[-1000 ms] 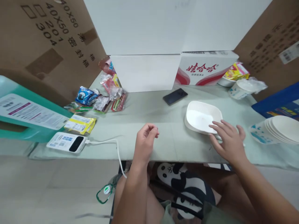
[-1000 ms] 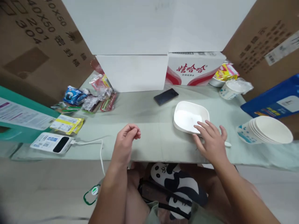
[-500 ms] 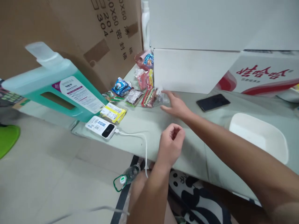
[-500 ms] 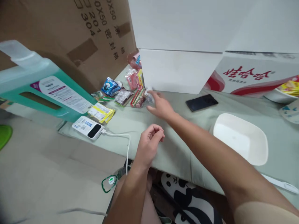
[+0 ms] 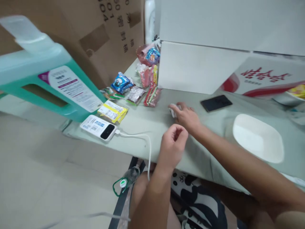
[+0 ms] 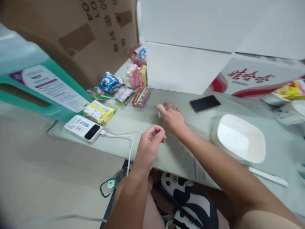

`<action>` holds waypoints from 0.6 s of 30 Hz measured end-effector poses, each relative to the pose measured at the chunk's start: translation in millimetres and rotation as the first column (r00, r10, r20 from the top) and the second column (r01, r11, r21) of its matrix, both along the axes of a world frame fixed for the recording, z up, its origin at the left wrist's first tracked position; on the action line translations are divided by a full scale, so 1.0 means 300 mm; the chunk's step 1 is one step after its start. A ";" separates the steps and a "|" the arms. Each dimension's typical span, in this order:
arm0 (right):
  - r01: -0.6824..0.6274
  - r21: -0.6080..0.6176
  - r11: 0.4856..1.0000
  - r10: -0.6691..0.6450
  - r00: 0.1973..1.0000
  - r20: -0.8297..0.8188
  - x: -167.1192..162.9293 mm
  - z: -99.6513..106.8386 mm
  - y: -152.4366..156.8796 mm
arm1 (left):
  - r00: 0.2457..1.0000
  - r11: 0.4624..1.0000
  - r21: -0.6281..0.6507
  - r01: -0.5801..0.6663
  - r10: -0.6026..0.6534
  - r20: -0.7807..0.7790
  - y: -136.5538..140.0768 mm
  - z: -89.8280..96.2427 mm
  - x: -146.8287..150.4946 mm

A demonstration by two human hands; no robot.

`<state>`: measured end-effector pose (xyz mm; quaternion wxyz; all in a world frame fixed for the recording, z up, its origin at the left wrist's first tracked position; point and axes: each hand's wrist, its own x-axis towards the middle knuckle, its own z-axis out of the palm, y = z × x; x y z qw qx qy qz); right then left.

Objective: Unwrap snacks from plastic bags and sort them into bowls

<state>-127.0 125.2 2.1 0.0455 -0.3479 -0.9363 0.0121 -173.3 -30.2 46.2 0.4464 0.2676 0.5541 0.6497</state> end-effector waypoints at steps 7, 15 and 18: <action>0.080 0.063 0.995 -0.055 0.944 -0.326 0.623 0.078 -0.176 | 0.958 0.999 -0.039 0.019 -0.030 -0.287 0.072 -0.035 0.073; 0.752 0.212 0.625 -0.682 0.657 -0.322 1.499 0.202 -0.118 | 0.826 0.987 -0.124 0.100 -0.152 -0.542 0.158 -0.059 0.233; 0.720 0.214 0.660 -0.714 0.690 -0.119 1.633 0.180 -0.069 | 0.769 0.985 -0.137 0.102 -0.165 -0.617 0.185 -0.061 0.286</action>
